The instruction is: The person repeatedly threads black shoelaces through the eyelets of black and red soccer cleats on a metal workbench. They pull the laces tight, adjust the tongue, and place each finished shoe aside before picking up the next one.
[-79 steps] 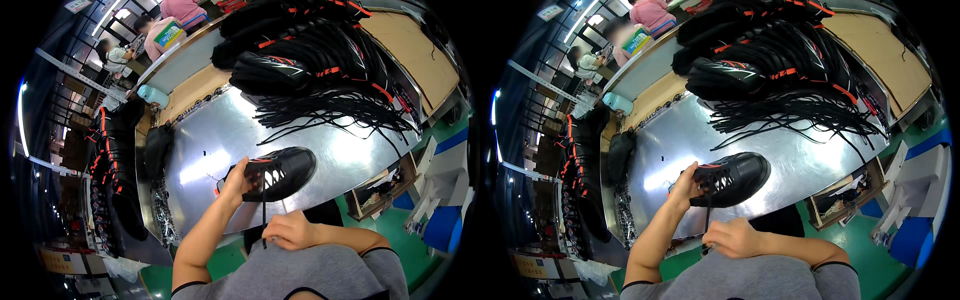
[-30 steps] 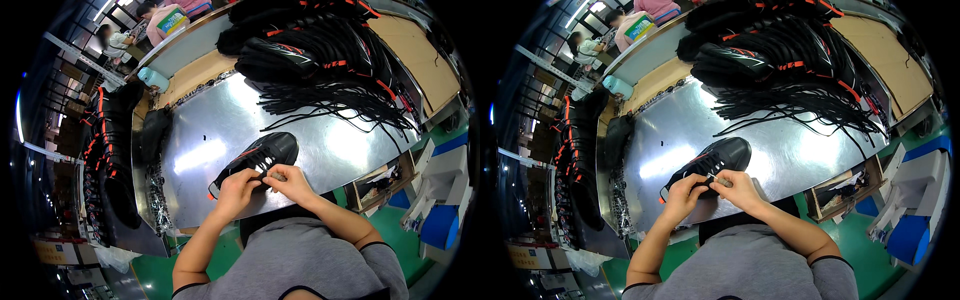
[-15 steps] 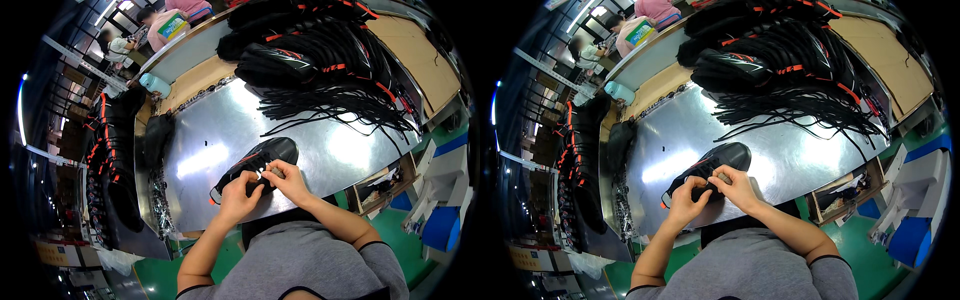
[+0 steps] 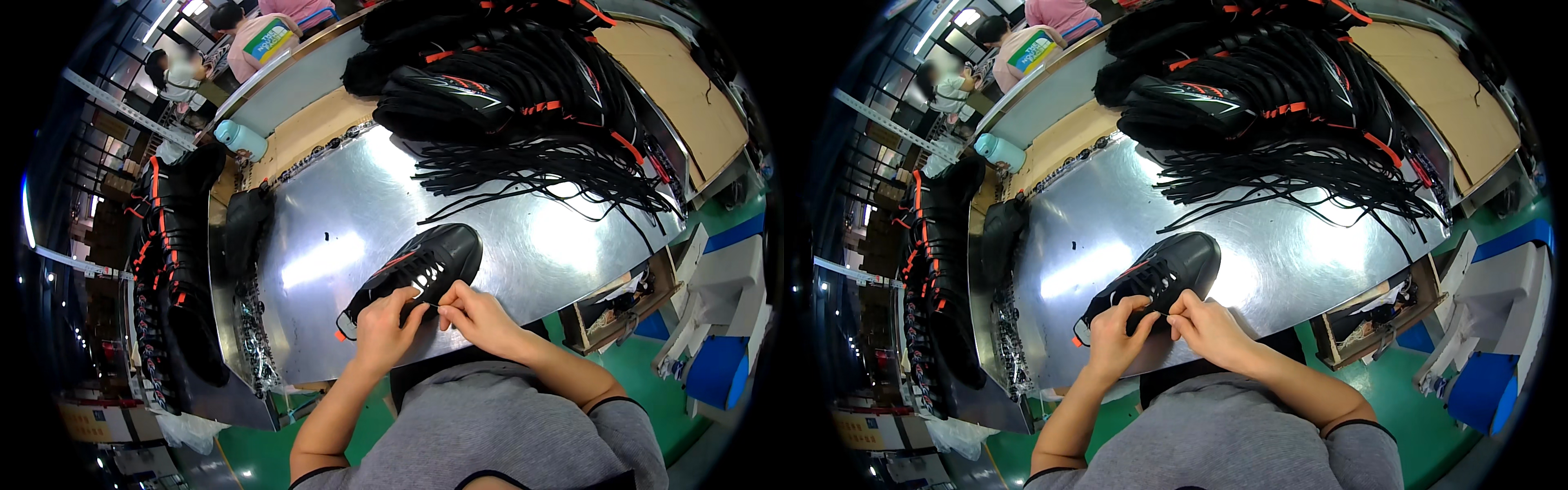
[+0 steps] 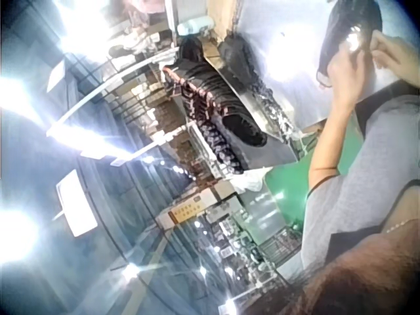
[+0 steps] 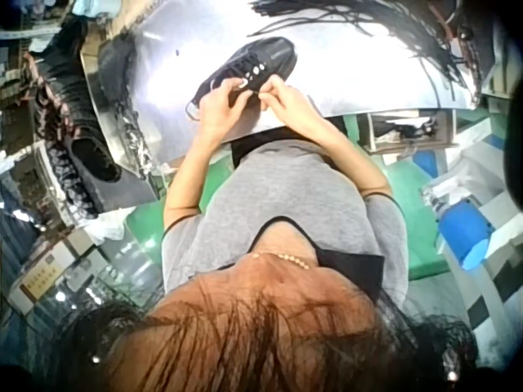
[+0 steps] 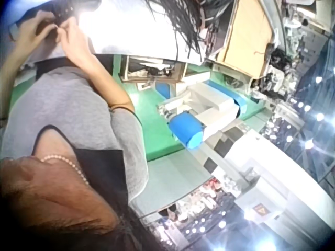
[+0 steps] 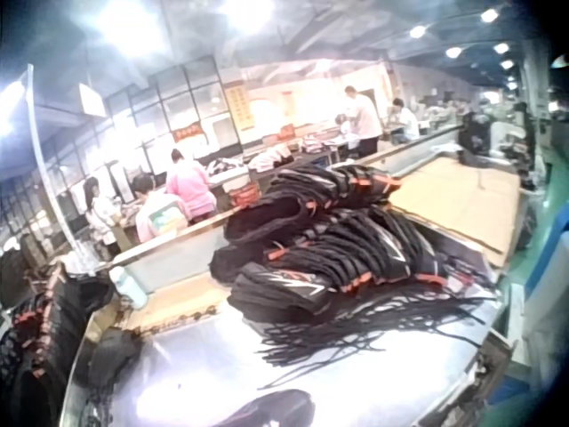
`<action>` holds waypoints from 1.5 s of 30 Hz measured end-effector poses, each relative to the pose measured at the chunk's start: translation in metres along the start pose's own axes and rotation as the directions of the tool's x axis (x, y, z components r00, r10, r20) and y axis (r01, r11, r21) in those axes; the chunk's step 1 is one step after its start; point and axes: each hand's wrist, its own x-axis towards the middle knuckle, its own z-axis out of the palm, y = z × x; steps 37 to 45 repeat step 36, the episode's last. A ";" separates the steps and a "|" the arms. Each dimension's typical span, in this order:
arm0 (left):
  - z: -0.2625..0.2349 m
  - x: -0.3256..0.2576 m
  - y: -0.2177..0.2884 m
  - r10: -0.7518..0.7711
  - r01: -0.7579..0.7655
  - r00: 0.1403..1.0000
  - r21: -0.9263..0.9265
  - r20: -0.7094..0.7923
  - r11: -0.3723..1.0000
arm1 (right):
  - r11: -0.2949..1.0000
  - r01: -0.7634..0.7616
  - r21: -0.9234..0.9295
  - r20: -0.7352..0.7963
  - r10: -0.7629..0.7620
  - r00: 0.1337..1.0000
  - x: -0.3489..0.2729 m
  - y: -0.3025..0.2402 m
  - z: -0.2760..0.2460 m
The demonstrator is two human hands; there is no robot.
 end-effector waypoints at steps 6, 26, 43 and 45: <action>0.004 -0.001 -0.002 0.360 -0.355 0.931 0.076 -0.060 0.932 | 0.990 -0.077 0.115 -0.042 0.082 0.996 0.009 0.002 0.012; -0.022 0.016 -0.016 0.007 0.411 0.665 -0.373 0.747 0.832 | 0.984 0.167 -0.057 -0.211 -0.175 0.962 0.067 0.022 -0.028; -0.034 0.027 0.002 0.057 -0.345 0.576 0.179 0.816 0.921 | 0.973 0.132 -0.189 -0.302 -0.186 0.935 0.068 0.027 -0.024; -0.034 0.027 0.002 0.057 -0.345 0.576 0.179 0.816 0.921 | 0.973 0.132 -0.189 -0.302 -0.186 0.935 0.068 0.027 -0.024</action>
